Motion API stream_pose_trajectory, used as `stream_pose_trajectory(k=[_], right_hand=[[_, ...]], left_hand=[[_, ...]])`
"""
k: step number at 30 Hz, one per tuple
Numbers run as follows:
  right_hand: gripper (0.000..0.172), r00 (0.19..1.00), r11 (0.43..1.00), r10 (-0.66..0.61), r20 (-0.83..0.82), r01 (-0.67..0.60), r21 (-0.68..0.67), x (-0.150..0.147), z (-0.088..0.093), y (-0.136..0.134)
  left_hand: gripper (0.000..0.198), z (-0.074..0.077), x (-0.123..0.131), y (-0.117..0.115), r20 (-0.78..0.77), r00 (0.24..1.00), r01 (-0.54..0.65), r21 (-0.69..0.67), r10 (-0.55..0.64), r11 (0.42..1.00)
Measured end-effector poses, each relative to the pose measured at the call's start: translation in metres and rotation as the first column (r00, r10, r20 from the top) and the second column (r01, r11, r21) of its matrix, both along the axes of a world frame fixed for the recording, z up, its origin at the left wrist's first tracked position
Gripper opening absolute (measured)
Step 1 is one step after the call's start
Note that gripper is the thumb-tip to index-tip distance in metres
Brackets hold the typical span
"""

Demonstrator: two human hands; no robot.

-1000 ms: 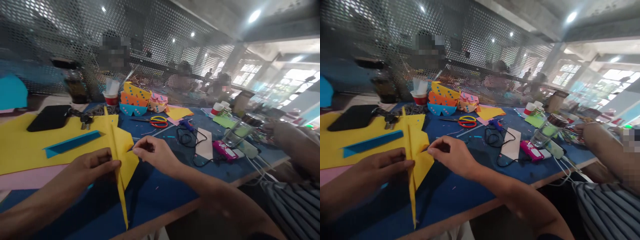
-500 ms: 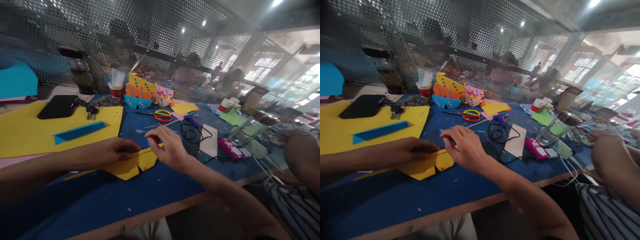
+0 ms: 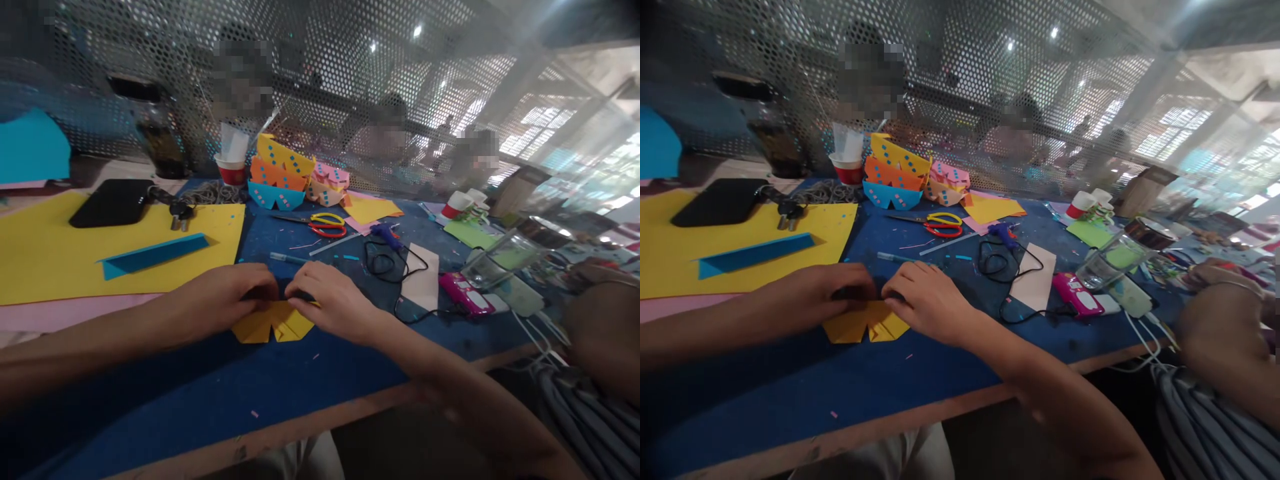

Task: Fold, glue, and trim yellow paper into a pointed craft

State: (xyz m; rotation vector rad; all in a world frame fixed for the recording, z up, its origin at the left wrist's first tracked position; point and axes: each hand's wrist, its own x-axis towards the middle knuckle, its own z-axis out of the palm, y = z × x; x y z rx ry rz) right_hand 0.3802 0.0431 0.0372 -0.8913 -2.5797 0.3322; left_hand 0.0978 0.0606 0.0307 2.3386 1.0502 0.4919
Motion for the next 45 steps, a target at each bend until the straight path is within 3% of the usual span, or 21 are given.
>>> stream_pose_trajectory(k=[5,12,22,28,33,38,45], right_hand=[[0.012,0.997,1.0,0.007,0.074,-0.005,-0.025,-0.001,-0.005,0.002],[0.013,0.999,1.0,0.018,0.051,-0.018,-0.017,-0.001,-0.005,0.0],[0.01,0.998,0.999,0.003,0.059,0.001,-0.055,-0.002,-0.002,-0.002],[0.011,0.995,0.996,0.046,-0.085,-0.053,-0.078,-0.002,-0.003,-0.007],[0.014,0.98,0.977,0.147,-0.133,-0.165,-0.136,-0.006,-0.003,-0.013],[0.016,0.986,0.975,0.142,-0.088,-0.154,-0.158,-0.008,-0.005,-0.014],[0.018,0.99,0.976,0.12,-0.077,-0.132,-0.172,-0.011,-0.01,-0.012]], left_hand=[[0.025,-0.003,-0.004,-0.024,0.071,0.997,0.004,0.315,-0.028,0.949],[0.028,-0.014,-0.013,-0.073,0.069,0.994,0.051,0.397,-0.085,0.916],[0.047,-0.027,-0.009,-0.071,-0.107,0.992,0.12,0.604,-0.069,0.788],[0.052,-0.03,-0.008,-0.073,-0.155,0.988,0.127,0.71,-0.023,0.692],[0.045,-0.022,-0.005,-0.075,-0.116,0.993,0.094,0.656,-0.023,0.749],[0.033,-0.018,-0.005,-0.077,-0.027,1.0,0.026,0.537,-0.014,0.843],[0.029,-0.015,0.0,-0.076,0.044,0.999,-0.024,0.543,0.001,0.839]])
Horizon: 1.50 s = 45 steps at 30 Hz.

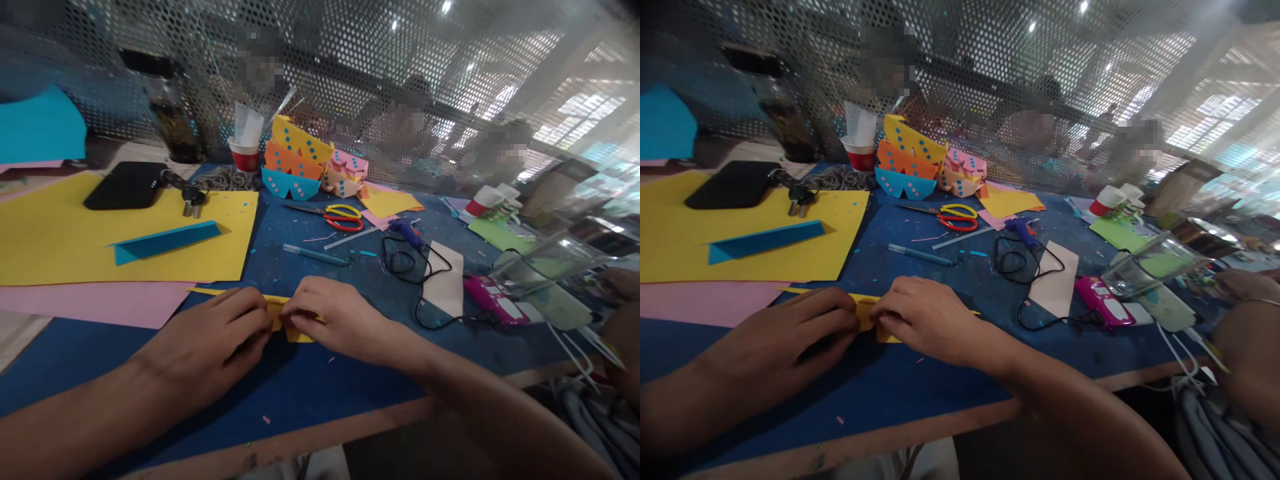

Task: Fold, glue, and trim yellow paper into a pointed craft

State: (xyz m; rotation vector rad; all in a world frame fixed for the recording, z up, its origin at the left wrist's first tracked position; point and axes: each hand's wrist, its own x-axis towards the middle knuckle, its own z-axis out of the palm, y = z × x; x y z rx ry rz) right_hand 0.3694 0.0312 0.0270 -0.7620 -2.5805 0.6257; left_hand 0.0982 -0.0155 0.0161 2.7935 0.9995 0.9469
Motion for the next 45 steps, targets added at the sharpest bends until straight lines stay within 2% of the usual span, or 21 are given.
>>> stream_pose_trajectory(k=[3,14,21,31,35,37,45], right_hand=[[0.018,1.0,1.0,0.003,0.006,-0.003,-0.013,-0.001,0.0,0.001],[0.008,0.998,0.987,-0.033,-0.055,0.024,-0.157,-0.005,0.0,0.002],[0.002,0.997,0.988,-0.048,-0.059,0.039,-0.15,-0.01,0.0,0.0],[0.007,0.998,0.975,-0.068,0.012,0.069,-0.212,-0.014,0.01,-0.002],[0.004,0.998,0.984,-0.067,0.016,0.069,-0.163,-0.014,0.005,-0.004],[0.009,0.997,0.986,-0.073,0.017,0.075,-0.15,-0.014,0.002,-0.004],[0.012,0.996,0.98,-0.082,0.02,0.084,-0.178,-0.015,0.002,-0.003]], left_hand=[[0.028,0.0,0.001,0.0,0.007,1.0,-0.003,-0.029,0.003,1.0],[0.027,0.002,0.005,0.0,0.021,1.0,-0.001,-0.009,0.001,1.0],[0.027,0.003,0.002,-0.002,0.031,1.0,0.005,-0.033,-0.004,0.999],[0.026,0.001,0.004,-0.004,0.042,0.999,-0.007,-0.062,0.009,0.998],[0.026,0.0,0.004,-0.005,0.052,0.998,-0.025,-0.066,0.028,0.998],[0.025,-0.002,0.003,-0.006,0.05,0.998,-0.023,-0.076,0.027,0.997],[0.023,-0.013,0.0,-0.006,0.064,0.998,-0.021,-0.096,0.027,0.995]])
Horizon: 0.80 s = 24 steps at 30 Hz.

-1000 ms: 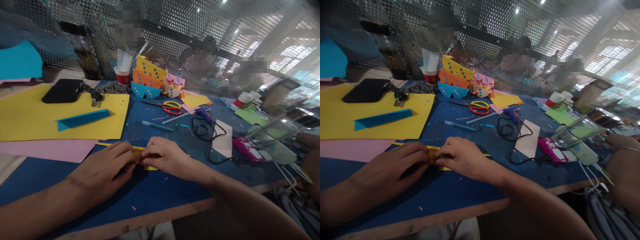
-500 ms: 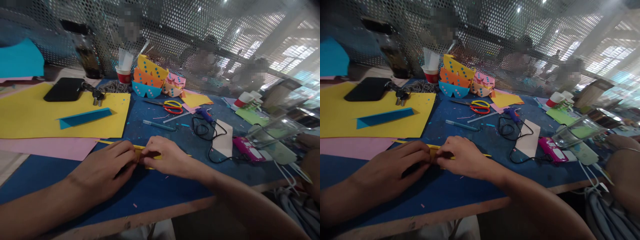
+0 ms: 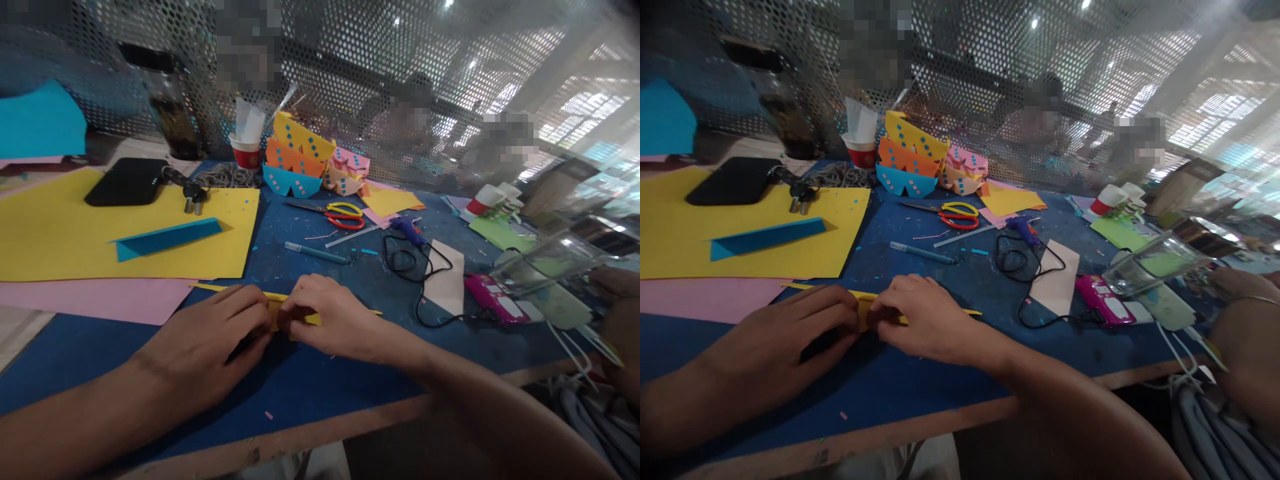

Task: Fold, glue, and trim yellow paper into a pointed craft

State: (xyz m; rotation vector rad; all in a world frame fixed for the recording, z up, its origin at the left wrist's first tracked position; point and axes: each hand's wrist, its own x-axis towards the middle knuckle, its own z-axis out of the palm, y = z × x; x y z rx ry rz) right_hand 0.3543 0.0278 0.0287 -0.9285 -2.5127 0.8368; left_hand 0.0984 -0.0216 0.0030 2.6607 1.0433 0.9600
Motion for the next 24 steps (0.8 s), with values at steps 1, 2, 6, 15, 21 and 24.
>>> stream_pose_trajectory(k=[1,2,6,15,21,24], right_hand=[[0.012,1.0,1.0,-0.002,0.0,0.002,-0.003,0.0,0.0,0.0],[0.011,1.0,1.0,-0.003,-0.001,0.003,-0.002,0.0,-0.001,0.001],[0.011,1.0,1.0,-0.003,-0.001,0.003,0.016,-0.001,-0.002,0.0],[0.01,1.0,1.0,-0.012,0.002,0.012,0.004,-0.001,0.0,-0.001],[0.006,1.0,1.0,-0.009,0.007,0.009,0.01,0.0,-0.002,-0.001],[0.007,1.0,1.0,-0.007,-0.019,0.007,0.013,-0.001,-0.002,0.0]], left_hand=[[0.023,0.001,0.0,0.0,0.003,1.0,-0.001,0.001,0.001,1.0],[0.023,0.002,0.001,0.0,0.008,1.0,-0.001,0.002,0.001,1.0],[0.024,0.009,0.001,-0.001,0.0,1.0,0.017,0.004,-0.017,1.0],[0.025,0.012,0.004,0.002,0.025,1.0,0.005,0.01,-0.006,1.0],[0.021,0.01,0.006,0.004,0.063,0.998,-0.004,-0.038,0.007,0.999],[0.024,0.009,0.006,0.005,0.065,0.998,-0.018,-0.086,0.024,0.996]])
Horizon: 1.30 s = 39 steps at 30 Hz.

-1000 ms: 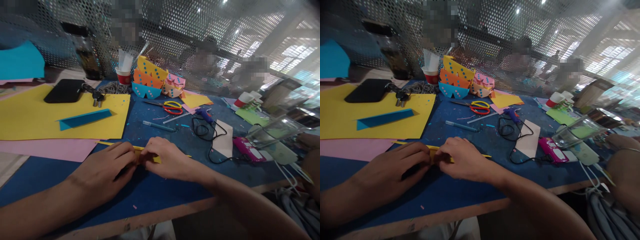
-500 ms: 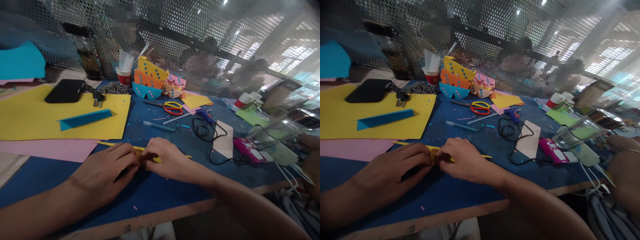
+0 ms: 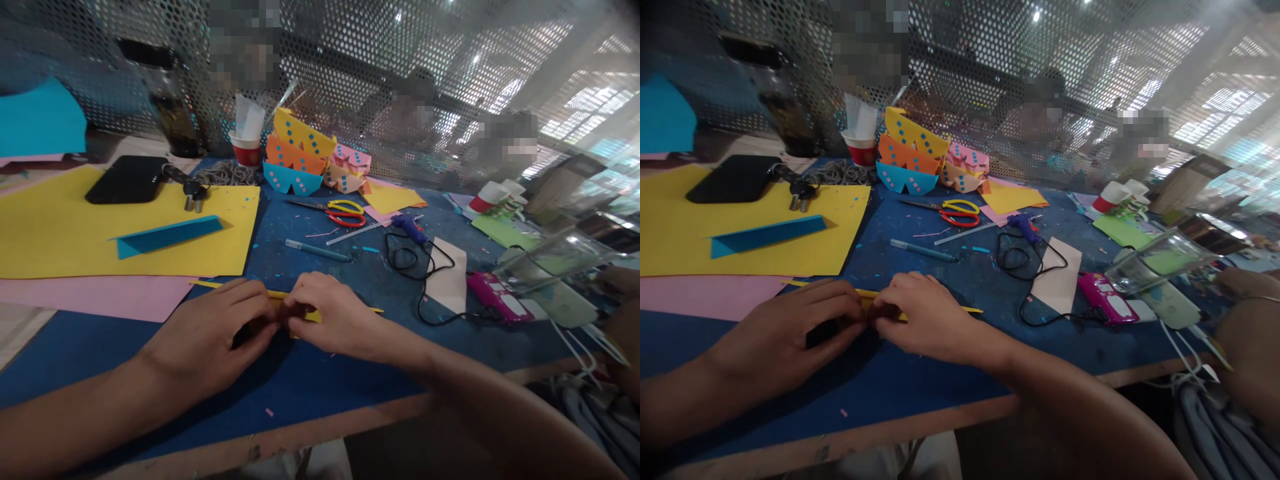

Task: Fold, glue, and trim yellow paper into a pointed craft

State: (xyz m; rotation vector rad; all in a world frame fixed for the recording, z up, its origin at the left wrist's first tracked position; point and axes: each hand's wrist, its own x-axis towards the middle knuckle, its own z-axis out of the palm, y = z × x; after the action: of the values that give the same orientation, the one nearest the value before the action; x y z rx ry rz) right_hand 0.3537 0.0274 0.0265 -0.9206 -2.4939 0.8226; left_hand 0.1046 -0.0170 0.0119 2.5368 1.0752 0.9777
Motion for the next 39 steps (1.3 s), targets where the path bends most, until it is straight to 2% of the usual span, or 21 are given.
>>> stream_pose_trajectory(k=[7,12,21,29,39], right_hand=[[0.007,0.999,0.997,-0.047,-0.008,0.047,-0.068,0.001,0.01,-0.001],[0.005,0.998,0.992,-0.061,-0.027,0.057,-0.117,0.0,0.013,-0.003],[0.011,0.999,0.999,-0.043,-0.022,0.042,-0.032,0.001,0.004,-0.005],[0.014,0.999,0.999,-0.037,-0.031,0.036,-0.029,0.0,0.006,-0.006],[0.014,0.999,0.999,-0.031,-0.032,0.03,-0.033,0.001,0.005,-0.005]], left_hand=[[0.022,0.002,-0.001,0.002,-0.011,1.0,-0.012,-0.057,0.011,0.998],[0.022,-0.001,-0.002,0.001,0.004,1.0,-0.028,-0.049,0.028,0.998],[0.023,-0.004,-0.004,0.001,0.005,1.0,-0.012,-0.086,0.013,0.996],[0.025,-0.013,-0.007,0.002,-0.002,0.999,-0.039,-0.11,0.039,0.993],[0.029,-0.011,-0.007,0.004,-0.025,0.999,-0.051,-0.13,0.048,0.99]])
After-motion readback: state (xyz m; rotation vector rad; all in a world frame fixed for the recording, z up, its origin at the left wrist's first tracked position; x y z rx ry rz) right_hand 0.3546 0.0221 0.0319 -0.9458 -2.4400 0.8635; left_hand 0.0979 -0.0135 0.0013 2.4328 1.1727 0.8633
